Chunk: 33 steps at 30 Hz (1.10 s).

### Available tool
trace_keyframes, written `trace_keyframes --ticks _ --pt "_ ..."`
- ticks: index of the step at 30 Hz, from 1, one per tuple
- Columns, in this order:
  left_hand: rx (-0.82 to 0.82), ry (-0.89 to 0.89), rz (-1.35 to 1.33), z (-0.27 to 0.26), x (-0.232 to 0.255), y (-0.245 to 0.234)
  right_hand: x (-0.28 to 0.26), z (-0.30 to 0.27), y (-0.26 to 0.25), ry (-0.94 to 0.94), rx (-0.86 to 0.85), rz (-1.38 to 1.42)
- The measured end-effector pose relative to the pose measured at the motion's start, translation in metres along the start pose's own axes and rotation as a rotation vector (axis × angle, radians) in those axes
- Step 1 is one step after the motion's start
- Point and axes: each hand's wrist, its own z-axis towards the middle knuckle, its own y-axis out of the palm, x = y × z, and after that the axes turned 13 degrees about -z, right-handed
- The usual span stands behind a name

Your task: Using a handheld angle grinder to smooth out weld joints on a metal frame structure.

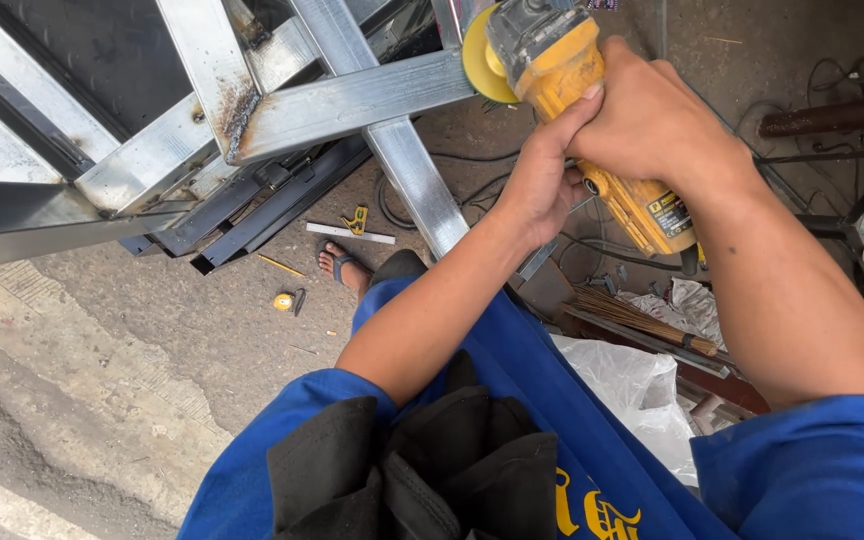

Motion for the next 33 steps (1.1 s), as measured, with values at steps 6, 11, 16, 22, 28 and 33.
trace_keyframes --ticks 6,11,16,22,28,33 --pt "0.019 -0.039 0.435 -0.047 0.016 0.020 0.035 0.003 0.028 -0.036 0.169 0.155" --pt "0.003 0.745 1.300 -0.068 0.063 -0.059 0.047 0.003 0.032 0.046 0.180 0.181" --pt "0.253 0.856 2.297 -0.048 0.168 -0.109 0.049 -0.004 0.033 -0.005 0.148 0.152" --pt "0.160 0.876 2.576 -0.065 0.225 -0.145 0.042 -0.022 0.037 0.005 0.065 0.113" --pt "0.291 0.823 2.585 -0.108 0.262 -0.179 0.019 -0.029 0.045 -0.054 0.073 0.134" --pt "0.383 0.863 2.598 -0.120 0.281 -0.204 0.011 -0.001 0.054 -0.322 0.257 0.015"
